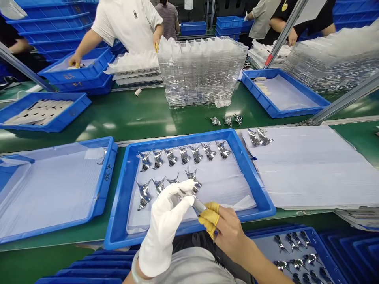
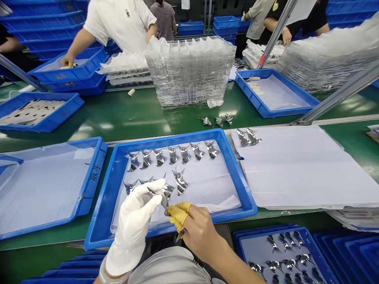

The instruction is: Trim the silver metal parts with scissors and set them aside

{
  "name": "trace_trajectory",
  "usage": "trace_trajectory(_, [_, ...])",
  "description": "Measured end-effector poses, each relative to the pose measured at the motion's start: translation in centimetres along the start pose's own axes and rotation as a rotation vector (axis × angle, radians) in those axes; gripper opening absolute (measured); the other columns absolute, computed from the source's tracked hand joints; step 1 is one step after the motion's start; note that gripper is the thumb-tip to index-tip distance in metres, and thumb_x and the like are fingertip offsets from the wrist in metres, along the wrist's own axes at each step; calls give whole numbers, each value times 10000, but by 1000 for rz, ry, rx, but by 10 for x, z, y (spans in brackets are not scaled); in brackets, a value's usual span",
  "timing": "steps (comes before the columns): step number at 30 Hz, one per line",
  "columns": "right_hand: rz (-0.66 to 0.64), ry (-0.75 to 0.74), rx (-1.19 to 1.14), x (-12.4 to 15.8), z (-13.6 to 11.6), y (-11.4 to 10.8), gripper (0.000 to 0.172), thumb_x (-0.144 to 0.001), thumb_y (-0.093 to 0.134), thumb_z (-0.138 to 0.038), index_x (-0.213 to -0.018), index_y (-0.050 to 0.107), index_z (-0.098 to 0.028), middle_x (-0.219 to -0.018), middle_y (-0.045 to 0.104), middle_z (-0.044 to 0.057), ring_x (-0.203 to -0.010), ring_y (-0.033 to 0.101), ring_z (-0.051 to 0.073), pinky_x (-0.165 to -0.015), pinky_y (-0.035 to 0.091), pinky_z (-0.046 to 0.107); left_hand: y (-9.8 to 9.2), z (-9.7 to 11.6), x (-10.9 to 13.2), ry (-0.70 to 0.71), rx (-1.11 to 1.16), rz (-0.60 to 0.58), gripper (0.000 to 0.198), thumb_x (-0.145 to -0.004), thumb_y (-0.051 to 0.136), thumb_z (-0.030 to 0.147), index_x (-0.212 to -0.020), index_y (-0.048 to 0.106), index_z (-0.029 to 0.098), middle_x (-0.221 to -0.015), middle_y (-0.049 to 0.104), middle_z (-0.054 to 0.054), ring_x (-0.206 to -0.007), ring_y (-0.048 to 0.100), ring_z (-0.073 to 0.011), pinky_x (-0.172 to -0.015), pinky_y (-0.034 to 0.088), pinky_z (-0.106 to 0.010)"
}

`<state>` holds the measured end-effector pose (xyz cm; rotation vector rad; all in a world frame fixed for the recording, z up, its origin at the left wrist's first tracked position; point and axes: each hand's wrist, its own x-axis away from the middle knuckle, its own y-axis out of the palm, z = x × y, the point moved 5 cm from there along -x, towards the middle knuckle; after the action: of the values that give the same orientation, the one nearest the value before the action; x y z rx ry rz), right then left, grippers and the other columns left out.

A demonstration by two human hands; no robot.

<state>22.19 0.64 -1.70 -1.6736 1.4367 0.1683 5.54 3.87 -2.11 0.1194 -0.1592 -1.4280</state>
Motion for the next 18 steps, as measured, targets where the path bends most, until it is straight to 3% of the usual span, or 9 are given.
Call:
trace_trajectory(4, [58, -36, 88, 5, 2, 2, 337, -945, 460, 11, -1112, 664, -199, -943, 802, 93, -810, 774, 201, -609, 537, 283, -9, 2, 8, 92, -52, 72, 116, -930, 734, 271, -1012, 816, 274, -1055, 823, -3, -998, 743, -169, -929, 591, -266])
trace_trajectory(11, [92, 62, -45, 0, 5, 3, 311, -914, 512, 24, -1077, 642, -207, -919, 759, 77, -703, 713, 165, -584, 498, 250, -15, 8, 14, 162, -165, 83, 198, -994, 642, 240, -1096, 801, 300, -1091, 818, 7, -976, 745, -173, -848, 599, -273])
trace_trajectory(14, [90, 137, -187, -3, 9, 6, 263, -913, 506, 14, -925, 597, -233, -776, 678, 16, -631, 617, 146, -553, 451, 233, -10, 21, 18, 325, -291, 47, 252, -949, 695, 180, -1144, 789, 309, -1114, 812, 5, -1008, 738, -186, -865, 589, -291])
trace_trajectory(18, [122, 184, -292, -6, 15, 9, 252, -930, 510, -28, -804, 524, -245, -651, 540, -40, -560, 482, 133, -524, 408, 228, 1, 38, 26, 566, -374, -32, 318, -923, 715, 162, -1216, 767, 273, -1039, 816, -40, -902, 737, -206, -772, 590, -329])
